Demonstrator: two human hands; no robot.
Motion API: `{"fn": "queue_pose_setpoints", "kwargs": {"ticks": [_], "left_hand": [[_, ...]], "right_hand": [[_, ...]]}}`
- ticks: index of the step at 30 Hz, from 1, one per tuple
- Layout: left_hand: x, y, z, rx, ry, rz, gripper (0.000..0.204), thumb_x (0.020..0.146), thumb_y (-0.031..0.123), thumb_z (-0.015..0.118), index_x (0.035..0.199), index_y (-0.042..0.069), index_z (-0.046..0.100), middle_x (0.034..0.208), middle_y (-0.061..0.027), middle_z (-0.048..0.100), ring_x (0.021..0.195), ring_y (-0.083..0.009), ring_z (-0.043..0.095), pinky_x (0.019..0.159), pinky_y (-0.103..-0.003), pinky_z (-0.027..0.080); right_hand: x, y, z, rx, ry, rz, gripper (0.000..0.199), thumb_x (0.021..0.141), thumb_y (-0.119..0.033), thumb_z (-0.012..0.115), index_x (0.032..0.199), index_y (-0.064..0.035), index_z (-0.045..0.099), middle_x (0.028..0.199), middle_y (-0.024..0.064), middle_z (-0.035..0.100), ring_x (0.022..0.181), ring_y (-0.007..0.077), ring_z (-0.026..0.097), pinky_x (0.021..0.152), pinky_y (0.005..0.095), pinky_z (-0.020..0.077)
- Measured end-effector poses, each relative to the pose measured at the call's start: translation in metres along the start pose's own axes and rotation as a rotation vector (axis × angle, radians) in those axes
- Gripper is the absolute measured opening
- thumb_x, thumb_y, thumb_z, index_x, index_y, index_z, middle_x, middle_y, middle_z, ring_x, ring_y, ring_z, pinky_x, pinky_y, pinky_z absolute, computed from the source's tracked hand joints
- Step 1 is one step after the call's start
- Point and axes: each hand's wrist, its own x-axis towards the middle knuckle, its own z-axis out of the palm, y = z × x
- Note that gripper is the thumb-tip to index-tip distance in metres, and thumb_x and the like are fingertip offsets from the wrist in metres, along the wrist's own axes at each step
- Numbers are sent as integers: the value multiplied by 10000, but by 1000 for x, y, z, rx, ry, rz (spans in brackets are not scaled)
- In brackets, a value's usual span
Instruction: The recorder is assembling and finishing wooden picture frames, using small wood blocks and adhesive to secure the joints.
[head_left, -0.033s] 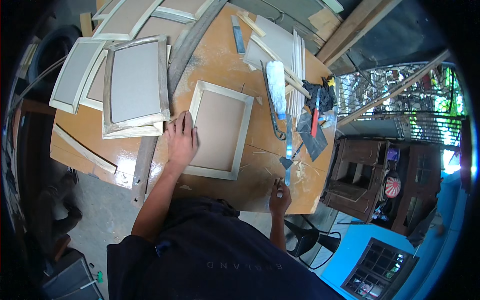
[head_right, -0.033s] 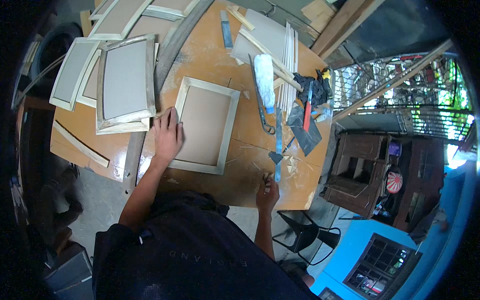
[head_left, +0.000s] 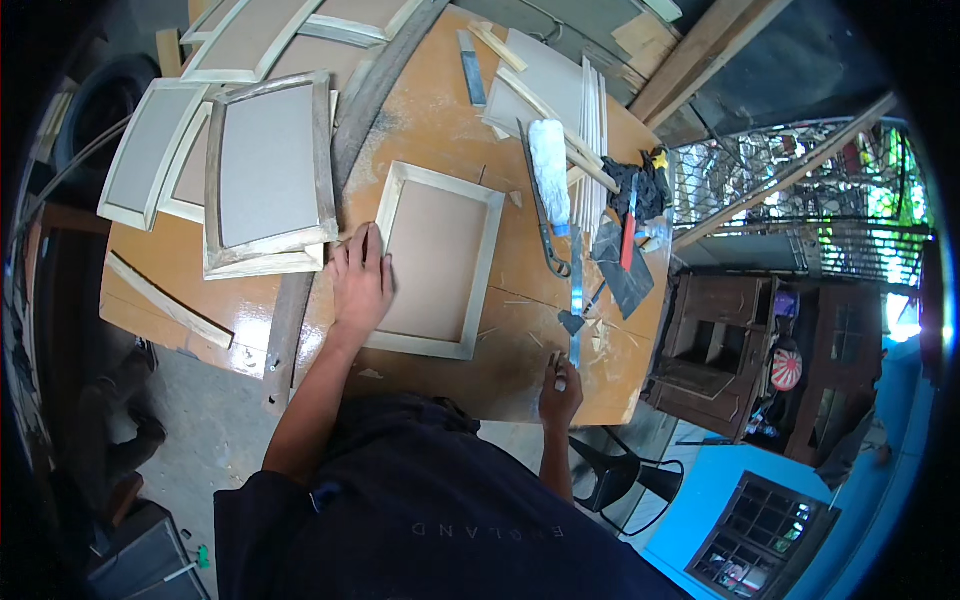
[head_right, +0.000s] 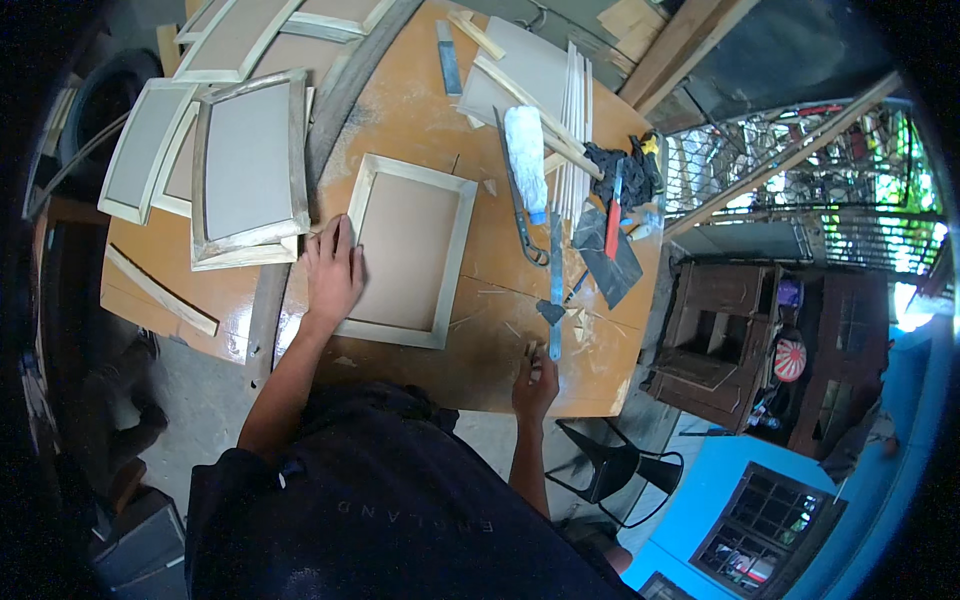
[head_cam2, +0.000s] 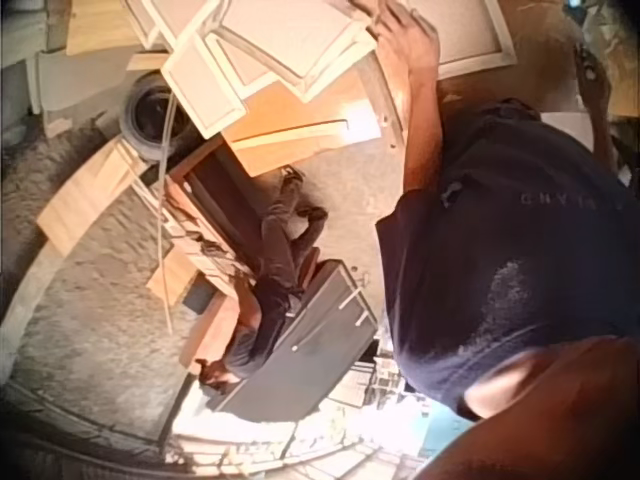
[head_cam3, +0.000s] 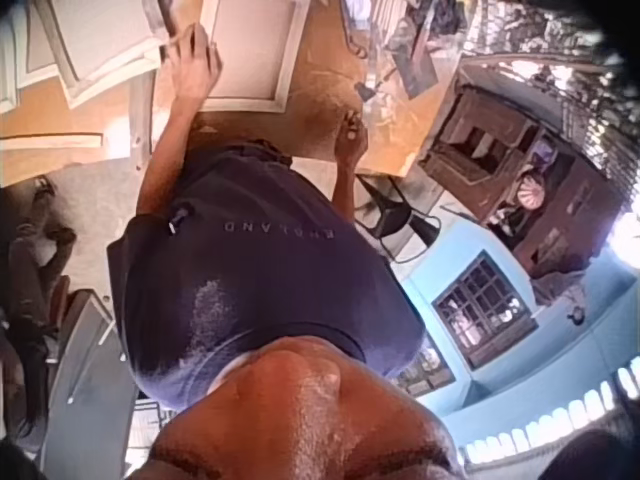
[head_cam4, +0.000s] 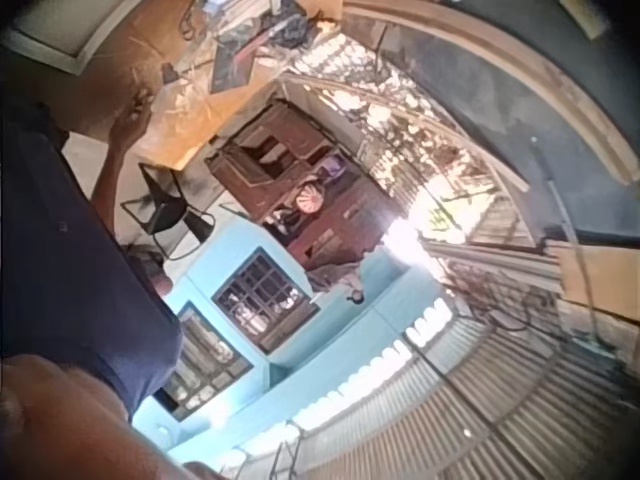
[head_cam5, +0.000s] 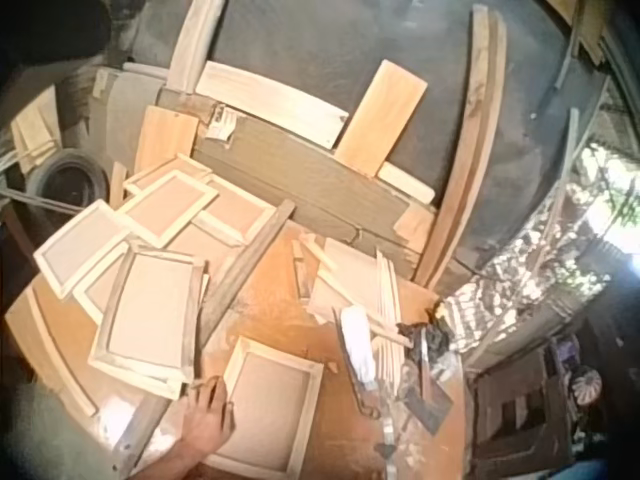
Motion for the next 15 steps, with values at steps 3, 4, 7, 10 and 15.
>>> {"fn": "queue_pose_setpoints", "kwargs": {"ticks": [3,4,7,10,15], "left_hand": [[21,-13,5,-2,37,49,570,934,176,613,1448,2,440,1455,-134,453,1239,-360,431,1052,-505,351],[13,-8,4,-13,26,54,565,934,172,611,1444,-1,441,1453,-136,454,1234,-361,434,1052,-505,351],[0,-11,0,-20,9,70,567,932,173,614,1443,0,441,1452,-140,453,1234,-365,433,1051,-505,352],[-4,-10,-9,-46,-17,75,567,928,168,615,1442,3,442,1452,-146,452,1241,-371,432,1050,-513,352],[-14,-11,-9,1,28,124,585,902,150,633,1437,4,447,1445,-145,465,1233,-363,449,1022,-529,366]], "right_hand": [[12,4,36,119,111,-100,261,949,-73,654,1202,-11,634,991,143,662,838,238,663,711,341,560],[7,15,32,146,100,-129,258,970,-86,638,1216,-11,619,972,119,654,821,209,657,682,317,558],[-11,-7,31,513,5,125,272,1017,-140,594,1260,-19,588,946,78,633,826,158,640,666,283,553],[-20,-28,28,625,-83,235,310,1046,-182,557,1310,-20,560,960,45,616,823,115,613,666,267,552],[-30,-17,34,825,-93,256,297,1054,-155,529,1320,-27,564,964,18,614,802,100,603,687,275,559]]}}
